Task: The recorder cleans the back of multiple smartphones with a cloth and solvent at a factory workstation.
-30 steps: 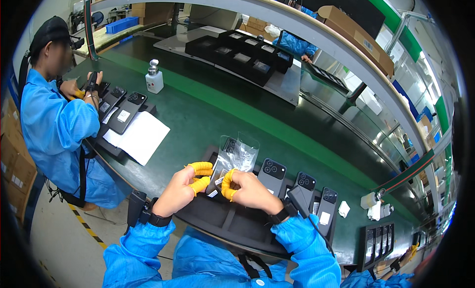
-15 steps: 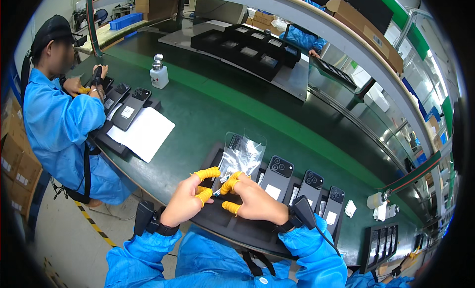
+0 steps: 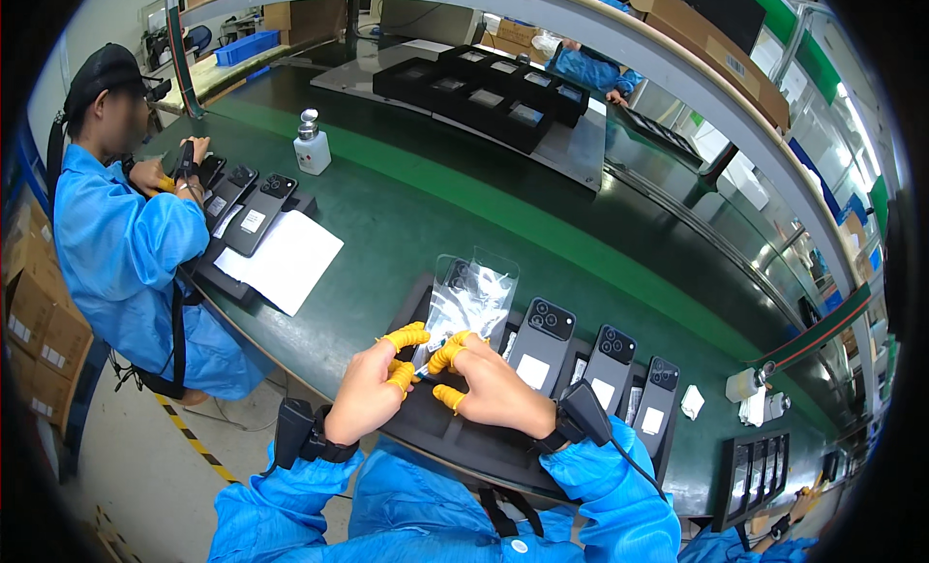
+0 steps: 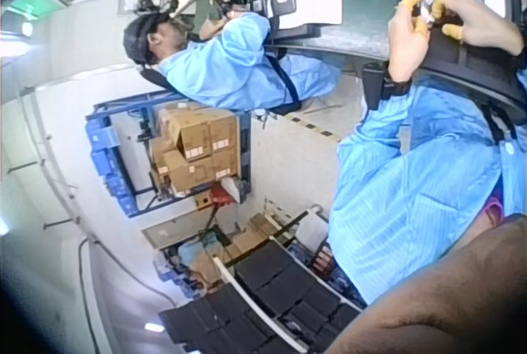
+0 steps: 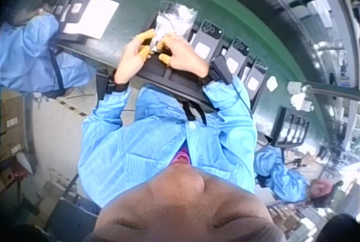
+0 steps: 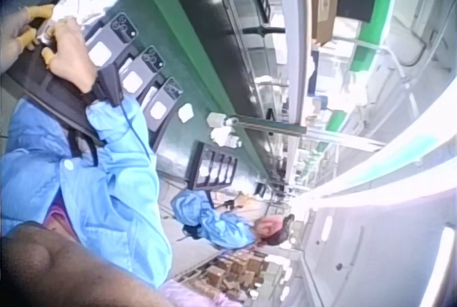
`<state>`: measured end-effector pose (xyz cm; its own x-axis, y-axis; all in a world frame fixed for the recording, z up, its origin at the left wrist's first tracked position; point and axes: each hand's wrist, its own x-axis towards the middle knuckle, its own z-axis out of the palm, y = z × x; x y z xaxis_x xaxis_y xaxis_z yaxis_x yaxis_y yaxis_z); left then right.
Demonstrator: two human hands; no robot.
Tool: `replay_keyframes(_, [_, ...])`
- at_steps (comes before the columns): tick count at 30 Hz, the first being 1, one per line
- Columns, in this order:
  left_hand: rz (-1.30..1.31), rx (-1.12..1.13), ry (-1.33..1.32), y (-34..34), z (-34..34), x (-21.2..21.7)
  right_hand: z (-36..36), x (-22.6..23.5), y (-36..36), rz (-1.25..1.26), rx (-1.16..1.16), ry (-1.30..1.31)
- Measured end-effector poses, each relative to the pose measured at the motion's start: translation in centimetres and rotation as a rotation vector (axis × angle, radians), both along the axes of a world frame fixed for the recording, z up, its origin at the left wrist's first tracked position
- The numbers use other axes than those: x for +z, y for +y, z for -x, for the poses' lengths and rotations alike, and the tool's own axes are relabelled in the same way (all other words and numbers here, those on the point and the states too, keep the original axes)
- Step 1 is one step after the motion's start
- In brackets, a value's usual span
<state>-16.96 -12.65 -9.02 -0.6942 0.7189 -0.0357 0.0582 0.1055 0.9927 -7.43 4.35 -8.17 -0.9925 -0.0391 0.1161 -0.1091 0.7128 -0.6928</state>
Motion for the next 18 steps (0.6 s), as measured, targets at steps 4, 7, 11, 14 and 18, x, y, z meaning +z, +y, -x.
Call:
replay_keyframes(4, [-0.057, 0.034, -0.015, 0.1, -0.3, 0.0, 0.0, -0.5, -0.6, -0.051, -0.048, 0.051])
replay_keyframes(7, [-0.064, -0.025, -0.059, -0.1, -0.1, 0.3, -0.1, 0.3, -1.8, -0.082, -0.164, 0.017])
replay_keyframes(11, [-0.148, -0.144, -0.197, -0.6, -0.3, 1.4, -0.3, 0.8, -4.0, -0.176, -0.345, 0.052])
replay_keyframes(14, [-0.161, -0.097, -0.112, -0.3, -0.8, 2.3, -0.3, 0.9, -4.4, -0.262, -0.415, 0.129])
replay_keyframes(18, [-0.165, -0.129, -0.041, 0.1, -0.1, 2.2, -0.6, 0.7, -4.2, -0.265, -0.439, 0.178])
